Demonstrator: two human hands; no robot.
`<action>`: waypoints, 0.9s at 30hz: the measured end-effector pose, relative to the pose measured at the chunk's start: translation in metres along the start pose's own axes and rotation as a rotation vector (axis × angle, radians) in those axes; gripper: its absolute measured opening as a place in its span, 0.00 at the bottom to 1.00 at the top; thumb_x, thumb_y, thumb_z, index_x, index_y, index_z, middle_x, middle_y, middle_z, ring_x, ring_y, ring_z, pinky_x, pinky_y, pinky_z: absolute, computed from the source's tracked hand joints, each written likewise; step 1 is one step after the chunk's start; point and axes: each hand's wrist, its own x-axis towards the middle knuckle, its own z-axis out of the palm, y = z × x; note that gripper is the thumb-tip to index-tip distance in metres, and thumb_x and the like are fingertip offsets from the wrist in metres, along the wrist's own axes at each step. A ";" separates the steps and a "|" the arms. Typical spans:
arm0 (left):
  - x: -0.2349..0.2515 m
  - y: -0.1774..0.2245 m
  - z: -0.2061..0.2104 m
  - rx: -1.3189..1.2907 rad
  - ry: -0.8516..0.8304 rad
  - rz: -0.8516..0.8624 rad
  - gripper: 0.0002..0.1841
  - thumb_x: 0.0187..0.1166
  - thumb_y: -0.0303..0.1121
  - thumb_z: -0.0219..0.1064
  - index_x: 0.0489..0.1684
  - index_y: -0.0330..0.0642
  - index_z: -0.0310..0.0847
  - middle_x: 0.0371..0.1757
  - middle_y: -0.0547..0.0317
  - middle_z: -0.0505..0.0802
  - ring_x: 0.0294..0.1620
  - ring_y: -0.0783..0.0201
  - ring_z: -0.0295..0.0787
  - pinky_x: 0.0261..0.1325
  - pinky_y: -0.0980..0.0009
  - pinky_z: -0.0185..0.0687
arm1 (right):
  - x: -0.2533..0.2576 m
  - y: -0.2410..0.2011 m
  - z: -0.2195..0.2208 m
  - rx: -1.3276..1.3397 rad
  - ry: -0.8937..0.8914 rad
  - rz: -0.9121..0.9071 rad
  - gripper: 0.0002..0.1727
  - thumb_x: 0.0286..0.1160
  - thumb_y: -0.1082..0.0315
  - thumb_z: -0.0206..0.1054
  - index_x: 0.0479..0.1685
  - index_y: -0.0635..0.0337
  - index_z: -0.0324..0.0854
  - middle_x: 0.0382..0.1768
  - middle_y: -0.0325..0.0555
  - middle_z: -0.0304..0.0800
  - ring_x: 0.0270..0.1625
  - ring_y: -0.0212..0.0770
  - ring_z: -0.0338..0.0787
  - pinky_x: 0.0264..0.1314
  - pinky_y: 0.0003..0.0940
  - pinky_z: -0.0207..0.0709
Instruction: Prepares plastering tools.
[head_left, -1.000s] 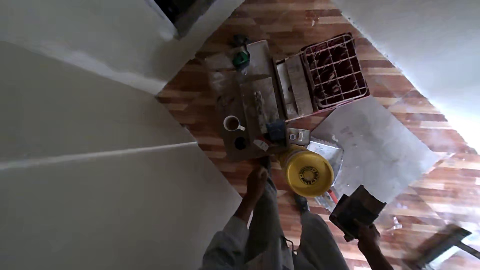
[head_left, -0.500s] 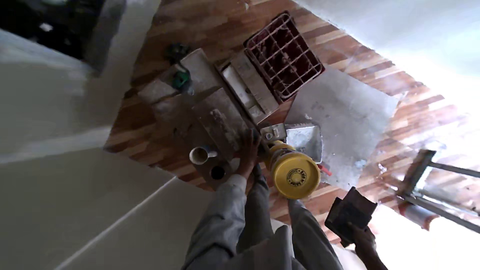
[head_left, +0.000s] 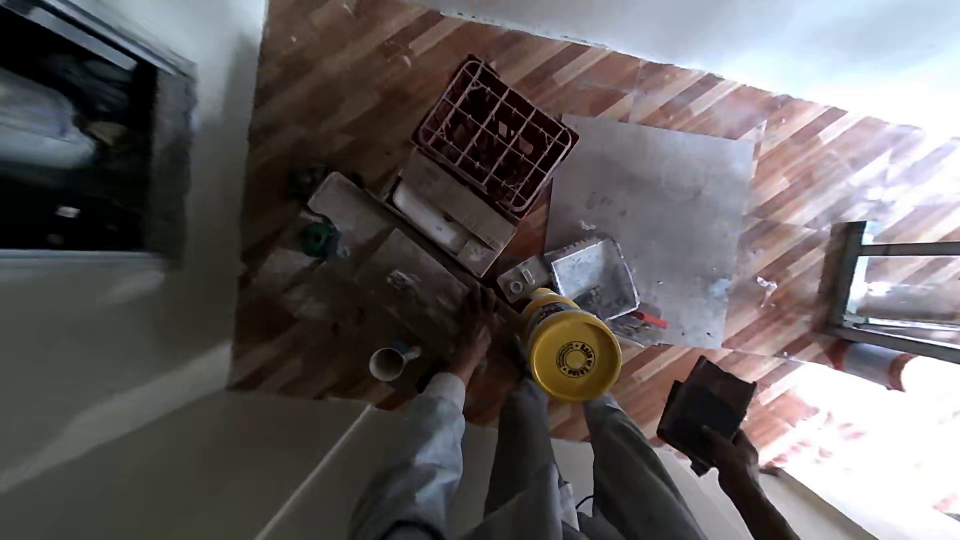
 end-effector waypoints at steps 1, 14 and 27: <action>0.007 0.000 0.001 0.005 0.029 -0.012 0.35 0.85 0.29 0.57 0.93 0.39 0.50 0.93 0.36 0.56 0.89 0.36 0.60 0.83 0.46 0.66 | 0.005 -0.015 0.002 -0.039 0.003 -0.058 0.33 0.75 0.69 0.74 0.80 0.66 0.69 0.70 0.70 0.81 0.70 0.64 0.84 0.70 0.67 0.76; -0.087 -0.022 -0.089 -0.654 0.554 -0.533 0.26 0.94 0.43 0.48 0.82 0.33 0.67 0.70 0.31 0.83 0.70 0.39 0.82 0.74 0.40 0.74 | -0.019 -0.338 0.161 -0.150 -0.404 -0.780 0.35 0.73 0.59 0.76 0.78 0.62 0.70 0.62 0.67 0.86 0.62 0.63 0.88 0.64 0.67 0.81; -0.312 0.077 -0.005 -1.537 1.068 -0.968 0.15 0.79 0.23 0.57 0.62 0.29 0.77 0.41 0.53 0.88 0.35 0.67 0.87 0.40 0.68 0.88 | -0.046 -0.257 0.093 -0.204 -0.523 -1.137 0.28 0.86 0.60 0.63 0.81 0.62 0.71 0.62 0.55 0.90 0.60 0.45 0.92 0.67 0.45 0.85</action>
